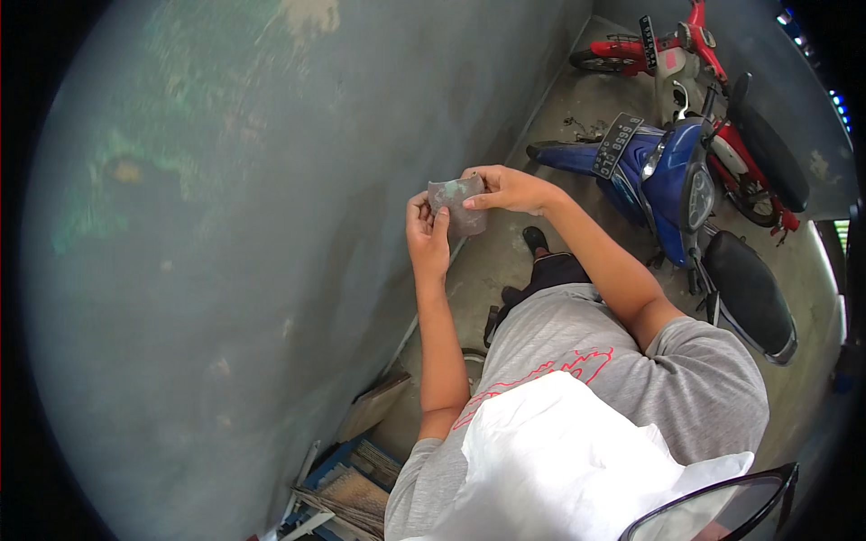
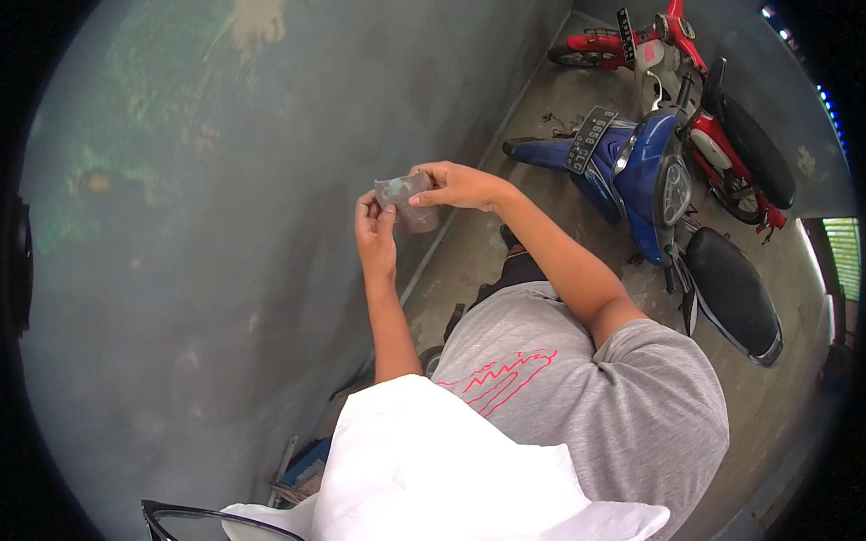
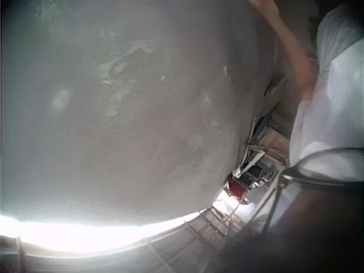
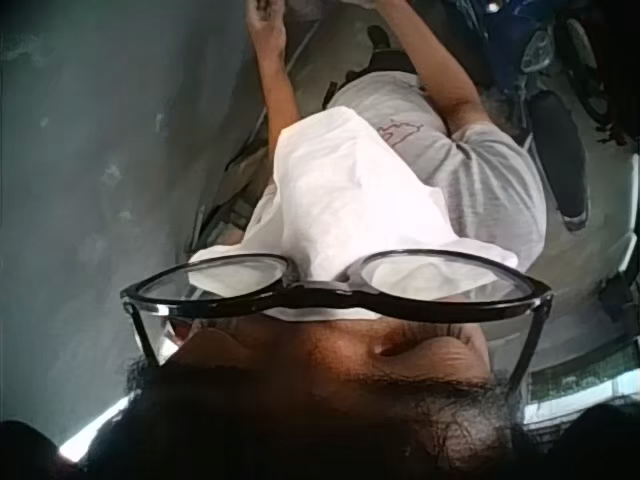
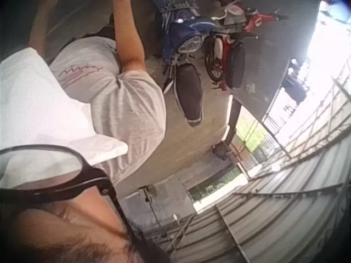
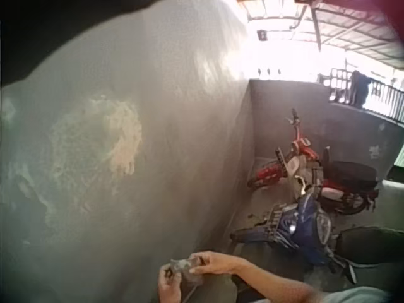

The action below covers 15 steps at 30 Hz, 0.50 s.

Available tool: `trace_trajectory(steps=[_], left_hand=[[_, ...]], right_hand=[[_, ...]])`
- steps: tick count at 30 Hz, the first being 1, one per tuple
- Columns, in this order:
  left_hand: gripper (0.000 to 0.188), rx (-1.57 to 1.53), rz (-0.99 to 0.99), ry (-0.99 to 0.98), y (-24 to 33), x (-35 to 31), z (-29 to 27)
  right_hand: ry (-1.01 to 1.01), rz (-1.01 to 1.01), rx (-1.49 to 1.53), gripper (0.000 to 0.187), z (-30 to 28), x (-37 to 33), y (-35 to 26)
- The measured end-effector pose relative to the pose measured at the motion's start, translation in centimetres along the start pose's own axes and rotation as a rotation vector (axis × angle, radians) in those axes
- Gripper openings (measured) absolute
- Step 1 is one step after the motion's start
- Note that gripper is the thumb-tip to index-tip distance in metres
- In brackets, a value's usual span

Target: Sanding down a concrete wall by hand with sandpaper.

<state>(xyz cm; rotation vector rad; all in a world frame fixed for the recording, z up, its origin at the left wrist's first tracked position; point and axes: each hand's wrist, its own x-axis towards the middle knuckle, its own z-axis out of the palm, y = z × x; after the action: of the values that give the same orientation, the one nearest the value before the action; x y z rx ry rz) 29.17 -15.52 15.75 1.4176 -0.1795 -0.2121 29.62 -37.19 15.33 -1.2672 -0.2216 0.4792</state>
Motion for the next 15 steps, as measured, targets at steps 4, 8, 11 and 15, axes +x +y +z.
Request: trace_trajectory(steps=[4, 8, 11, 15], left_hand=[[0.041, 0.170, 0.101, 0.083, 1.7, 3.0, 1.6], [0.056, 0.578, 0.205, 0.378, 4.1, 4.3, 2.0], [0.073, 0.645, 0.251, 0.499, 6.2, 4.5, 1.8], [0.089, 1.076, 0.284, 0.710, 6.2, 5.1, 1.2]], right_hand=[[0.141, -0.105, -0.065, 0.037, -2.4, 1.9, -1.5], [0.471, -0.208, 0.065, 0.036, -7.6, 4.7, -2.8], [0.835, -0.209, -0.194, 0.035, -11.3, 7.3, -5.6], [1.037, -0.553, -0.368, 0.035, -14.2, 11.5, -9.4]])
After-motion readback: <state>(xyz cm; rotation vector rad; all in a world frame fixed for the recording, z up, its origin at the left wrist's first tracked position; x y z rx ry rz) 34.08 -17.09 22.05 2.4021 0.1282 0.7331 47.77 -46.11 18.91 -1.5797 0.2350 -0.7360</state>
